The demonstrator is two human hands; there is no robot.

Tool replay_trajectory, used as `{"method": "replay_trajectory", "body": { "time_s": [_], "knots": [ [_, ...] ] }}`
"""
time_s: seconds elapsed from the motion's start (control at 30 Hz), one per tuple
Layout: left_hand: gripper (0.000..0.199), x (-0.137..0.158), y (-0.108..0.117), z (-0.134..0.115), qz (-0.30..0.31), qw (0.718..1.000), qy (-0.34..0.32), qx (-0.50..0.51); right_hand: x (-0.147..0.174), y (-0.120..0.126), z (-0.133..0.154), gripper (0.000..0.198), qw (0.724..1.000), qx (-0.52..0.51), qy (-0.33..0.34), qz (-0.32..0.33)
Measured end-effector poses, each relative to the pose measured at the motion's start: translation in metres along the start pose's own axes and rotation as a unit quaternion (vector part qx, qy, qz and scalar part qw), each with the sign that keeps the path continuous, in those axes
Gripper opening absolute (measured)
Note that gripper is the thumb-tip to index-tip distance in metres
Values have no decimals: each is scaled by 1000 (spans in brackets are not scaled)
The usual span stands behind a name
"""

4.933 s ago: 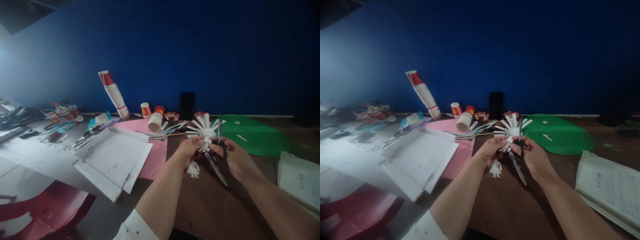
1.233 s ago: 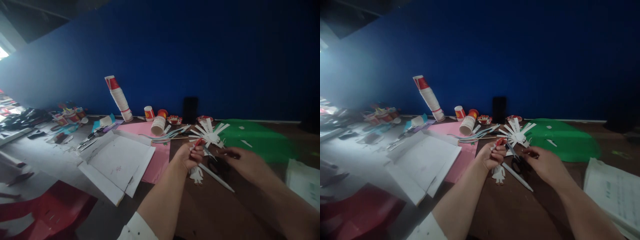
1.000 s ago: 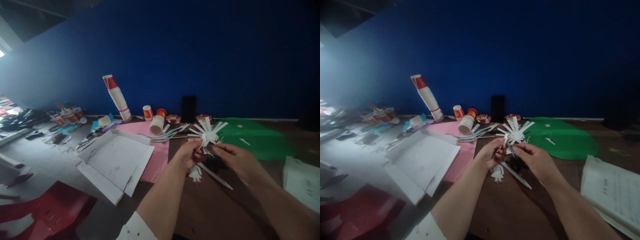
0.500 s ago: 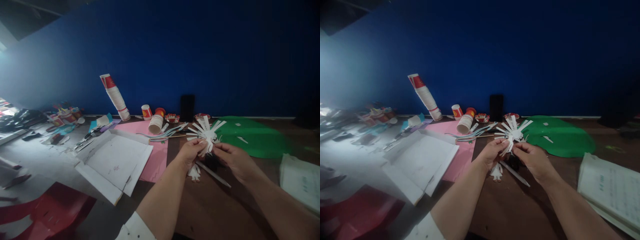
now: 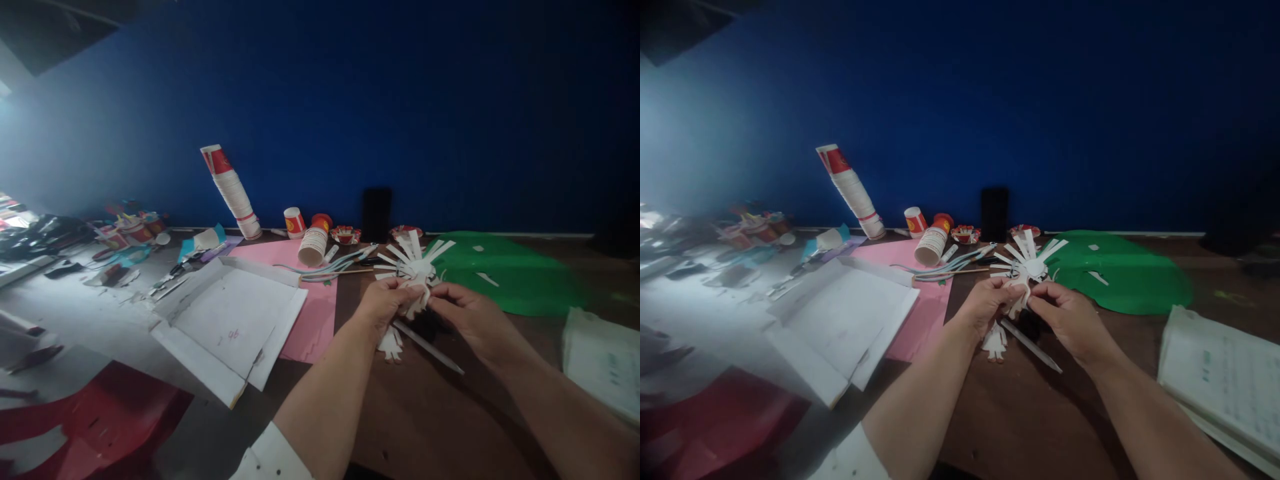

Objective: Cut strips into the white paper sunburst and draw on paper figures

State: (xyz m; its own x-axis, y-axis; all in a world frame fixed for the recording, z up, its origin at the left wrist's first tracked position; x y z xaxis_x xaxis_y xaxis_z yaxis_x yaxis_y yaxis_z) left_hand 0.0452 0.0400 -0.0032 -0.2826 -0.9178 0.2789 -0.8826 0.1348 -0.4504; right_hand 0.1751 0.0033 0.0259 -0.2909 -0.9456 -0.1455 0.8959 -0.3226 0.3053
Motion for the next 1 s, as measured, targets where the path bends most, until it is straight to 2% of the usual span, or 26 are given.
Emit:
{"method": "replay_trajectory", "body": {
  "time_s": [0.2,0.4,0.6,0.83,1.0],
  "knots": [
    [33,1,-2,2,-14,1000,0,-2,2,-2,-1,18,998,-33,-49,1],
    [35,0,8,-16,-48,996,-48,60,-4,2,-12,20,999,18,-34,-16],
    [28,-7,24,-10,-102,992,-11,79,-7,2,-27,39,998,6,-60,-4],
    [7,-10,35,-8,-151,983,-1,103,-8,7,-26,38,997,43,-63,-14],
    [11,-9,38,-13,-169,981,-2,96,-6,3,-20,43,996,55,-63,11]
  ]
}}
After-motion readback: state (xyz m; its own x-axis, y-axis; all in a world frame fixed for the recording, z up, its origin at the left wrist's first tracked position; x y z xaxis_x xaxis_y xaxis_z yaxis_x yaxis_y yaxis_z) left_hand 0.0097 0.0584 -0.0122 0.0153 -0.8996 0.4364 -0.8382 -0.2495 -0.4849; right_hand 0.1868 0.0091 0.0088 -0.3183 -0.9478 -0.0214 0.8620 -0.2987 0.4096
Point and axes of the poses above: each hand's wrist, its own x-axis away from the middle knuckle, its own y-axis out of the back of the hand, z = x × y, the point moved 8 cm from there along -x, towards the middle knuckle, and after that the axes turned 8 degrees about -z, right-handed, at the moved point
